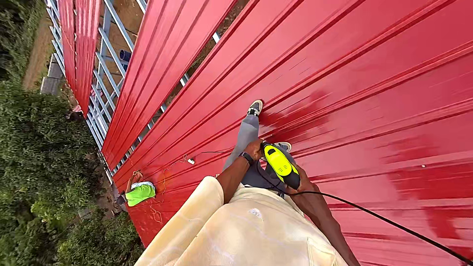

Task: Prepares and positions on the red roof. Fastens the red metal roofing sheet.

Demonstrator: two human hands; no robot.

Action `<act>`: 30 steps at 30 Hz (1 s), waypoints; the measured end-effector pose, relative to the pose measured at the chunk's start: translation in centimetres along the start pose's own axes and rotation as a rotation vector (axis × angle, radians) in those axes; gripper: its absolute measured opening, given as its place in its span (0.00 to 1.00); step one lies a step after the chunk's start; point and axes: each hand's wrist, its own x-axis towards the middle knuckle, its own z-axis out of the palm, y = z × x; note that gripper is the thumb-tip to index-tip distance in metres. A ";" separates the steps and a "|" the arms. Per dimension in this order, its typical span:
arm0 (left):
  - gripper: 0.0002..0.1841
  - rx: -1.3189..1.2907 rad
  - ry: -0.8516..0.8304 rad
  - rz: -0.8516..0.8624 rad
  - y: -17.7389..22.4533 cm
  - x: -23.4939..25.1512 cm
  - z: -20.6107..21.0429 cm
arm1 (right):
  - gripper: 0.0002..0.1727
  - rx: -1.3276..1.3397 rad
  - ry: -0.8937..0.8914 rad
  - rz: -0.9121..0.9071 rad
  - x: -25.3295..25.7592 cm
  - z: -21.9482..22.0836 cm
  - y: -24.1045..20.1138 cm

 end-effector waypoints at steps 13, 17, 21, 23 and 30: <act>0.14 0.133 -0.052 -0.048 2.0 5.0 3.2 | 0.48 0.110 0.156 0.060 2.2 2.6 1.2; 0.12 0.104 -0.061 -0.064 4.7 7.1 2.9 | 0.49 0.101 0.163 0.062 5.7 3.8 0.1; 0.12 0.080 -0.073 -0.066 9.3 9.9 1.2 | 0.48 0.038 0.173 0.050 10.7 5.9 -2.7; 0.11 0.087 -0.067 -0.061 12.0 11.7 0.0 | 0.48 0.023 0.164 0.078 13.6 6.9 -4.8; 0.09 0.045 -0.109 -0.046 22.7 19.9 -4.6 | 0.52 -0.075 0.125 0.056 26.2 10.6 -10.9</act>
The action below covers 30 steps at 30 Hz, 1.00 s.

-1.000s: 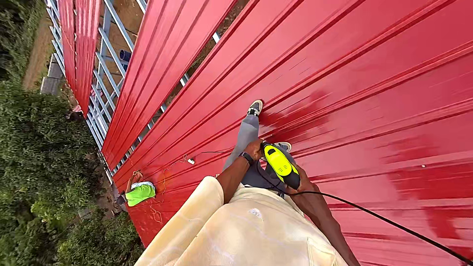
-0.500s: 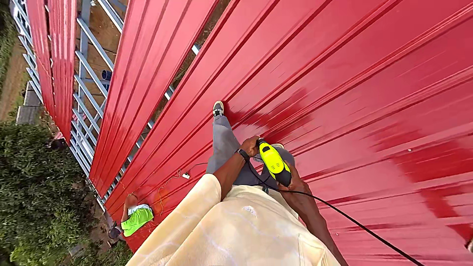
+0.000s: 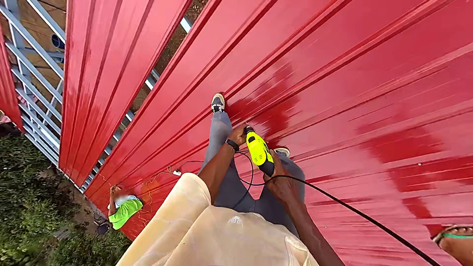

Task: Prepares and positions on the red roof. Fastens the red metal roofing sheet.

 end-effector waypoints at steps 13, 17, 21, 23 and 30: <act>0.06 -0.142 0.077 0.018 13.8 16.3 -5.4 | 0.50 -0.173 -0.069 0.033 19.9 8.0 -4.8; 0.08 -0.089 0.084 0.003 15.4 21.0 -6.6 | 0.50 -0.221 -0.102 0.049 23.9 9.6 -5.0; 0.08 0.039 0.134 0.001 16.9 24.4 -7.2 | 0.50 -0.274 -0.111 0.059 27.4 11.6 -4.7; 0.09 0.075 0.154 -0.016 17.6 26.4 -7.8 | 0.50 -0.291 -0.091 0.049 28.9 12.7 -4.6; 0.14 0.211 0.146 -0.084 19.2 32.5 -9.7 | 0.50 -0.298 -0.091 0.091 33.5 15.7 -5.1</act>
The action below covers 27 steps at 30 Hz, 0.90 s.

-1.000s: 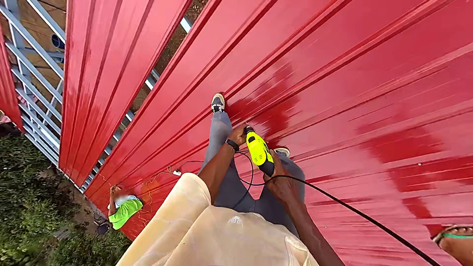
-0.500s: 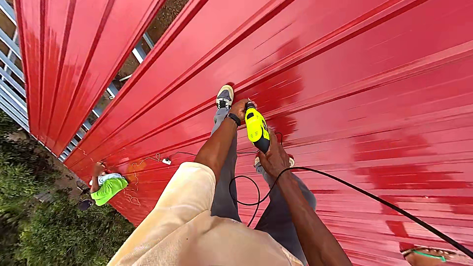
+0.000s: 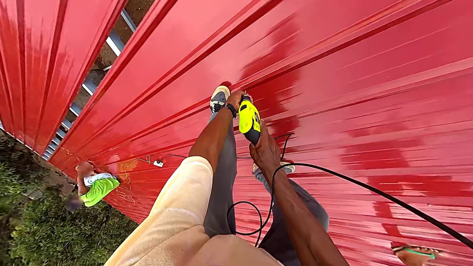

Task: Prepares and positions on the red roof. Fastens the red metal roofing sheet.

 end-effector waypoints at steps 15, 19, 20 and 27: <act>0.14 0.073 0.043 -0.037 2.0 3.6 -0.4 | 0.51 -0.033 -0.018 0.016 4.2 1.3 -0.9; 0.15 0.063 0.043 -0.044 2.2 4.0 -0.4 | 0.51 -0.053 -0.032 0.024 4.9 1.5 -1.0; 0.15 0.063 0.048 -0.047 2.2 4.0 -0.4 | 0.51 -0.060 -0.035 0.025 5.0 1.5 -1.0; 0.14 0.085 0.012 -0.033 2.2 3.7 -0.6 | 0.51 -0.072 -0.041 0.024 4.8 1.4 -1.5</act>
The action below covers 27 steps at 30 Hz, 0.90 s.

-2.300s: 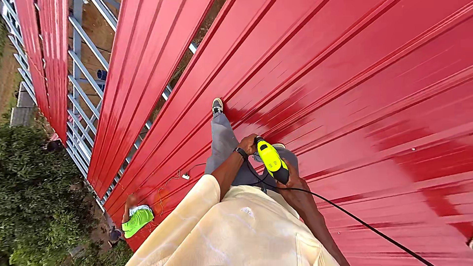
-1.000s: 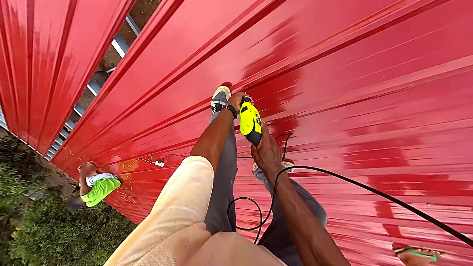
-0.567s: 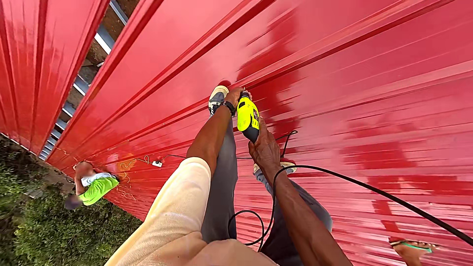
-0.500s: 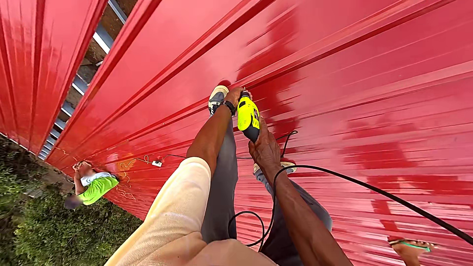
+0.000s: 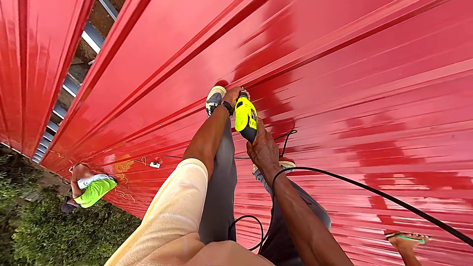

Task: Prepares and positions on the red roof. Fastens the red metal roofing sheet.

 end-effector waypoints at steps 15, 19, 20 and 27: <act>0.35 -0.187 -0.102 -0.075 -1.0 -6.6 -2.4 | 0.50 0.024 -0.029 0.165 0.7 0.4 -2.9; 0.37 -0.071 -0.206 -0.123 -1.9 -16.7 -2.8 | 0.50 0.068 -0.017 0.181 0.5 0.5 -3.7; 0.36 -0.022 -0.216 -0.063 -2.5 -18.9 -2.6 | 0.51 0.080 -0.022 0.188 0.4 0.5 -4.0; 0.41 0.290 -0.058 0.256 -6.2 -19.4 -2.2 | 0.46 0.095 -0.027 0.264 0.1 1.1 -5.5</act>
